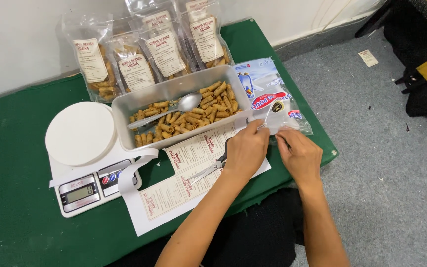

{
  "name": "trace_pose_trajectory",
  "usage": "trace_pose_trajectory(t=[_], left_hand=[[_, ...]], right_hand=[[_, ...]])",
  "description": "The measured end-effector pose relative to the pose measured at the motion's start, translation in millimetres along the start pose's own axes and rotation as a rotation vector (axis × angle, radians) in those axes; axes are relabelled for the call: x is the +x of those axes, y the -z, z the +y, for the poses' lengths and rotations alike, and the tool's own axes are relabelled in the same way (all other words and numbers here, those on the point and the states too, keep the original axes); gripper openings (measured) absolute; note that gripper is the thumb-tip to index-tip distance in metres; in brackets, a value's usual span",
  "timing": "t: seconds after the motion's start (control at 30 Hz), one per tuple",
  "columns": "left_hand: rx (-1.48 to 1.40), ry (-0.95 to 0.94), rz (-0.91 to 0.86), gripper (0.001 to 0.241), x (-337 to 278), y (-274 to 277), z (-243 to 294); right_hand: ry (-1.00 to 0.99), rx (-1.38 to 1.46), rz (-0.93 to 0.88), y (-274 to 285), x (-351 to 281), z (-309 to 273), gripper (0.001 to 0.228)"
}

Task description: Filling small plastic bags with snacks using a spoon, weighing them on a scale, and preparing them for sealing.

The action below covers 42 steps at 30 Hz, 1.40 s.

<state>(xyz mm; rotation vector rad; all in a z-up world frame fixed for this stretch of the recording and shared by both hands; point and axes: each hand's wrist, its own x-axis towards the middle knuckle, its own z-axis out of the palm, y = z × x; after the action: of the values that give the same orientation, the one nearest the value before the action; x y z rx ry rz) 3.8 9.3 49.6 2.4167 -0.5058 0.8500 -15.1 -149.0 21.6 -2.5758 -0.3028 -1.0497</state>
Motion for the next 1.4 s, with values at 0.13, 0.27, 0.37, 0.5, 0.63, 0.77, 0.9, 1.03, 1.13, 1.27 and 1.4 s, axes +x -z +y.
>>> trace_pose_trajectory(t=[0.13, 0.27, 0.37, 0.5, 0.63, 0.77, 0.9, 1.03, 1.13, 1.27, 1.4], left_hand=[[0.153, -0.075, -0.032, 0.003, 10, 0, 5], [0.216, -0.127, -0.130, 0.008, 6, -35, 0], [0.191, -0.141, -0.217, 0.008, 11, -43, -4], [0.160, -0.131, -0.318, 0.005, 20, -28, -5], [0.086, -0.082, -0.413, 0.010, 25, -33, -10], [0.045, -0.045, -0.516, 0.010, 29, -33, -11], [0.038, -0.038, -0.536, 0.012, 27, -46, -16], [0.027, -0.040, -0.535, 0.012, 31, -46, -16], [0.015, -0.021, -0.582, 0.012, 36, -38, -14], [0.014, -0.007, -0.585, 0.011, 38, -40, -16], [0.042, 0.004, -0.594, 0.013, 35, -46, -14]], right_hand=[[-0.003, 0.033, -0.021, 5, 3, -2, 0.009], [-0.025, 0.061, -0.026, 2, 0, 3, 0.009], [-0.034, 0.045, -0.019, 1, -2, 6, 0.011], [-0.036, -0.008, -0.040, 4, -2, 4, 0.008], [-0.030, 0.020, -0.083, 5, -2, 6, 0.008], [-0.041, 0.000, -0.073, 1, -7, 12, 0.008], [-0.036, -0.041, -0.092, 4, -3, 7, 0.007], [-0.038, -0.052, -0.109, 3, -3, 6, 0.008], [-0.058, -0.083, -0.095, 1, -5, 8, 0.012], [-0.048, -0.089, -0.103, 4, -2, 5, 0.018], [-0.046, -0.080, -0.110, 5, 0, 3, 0.020]])
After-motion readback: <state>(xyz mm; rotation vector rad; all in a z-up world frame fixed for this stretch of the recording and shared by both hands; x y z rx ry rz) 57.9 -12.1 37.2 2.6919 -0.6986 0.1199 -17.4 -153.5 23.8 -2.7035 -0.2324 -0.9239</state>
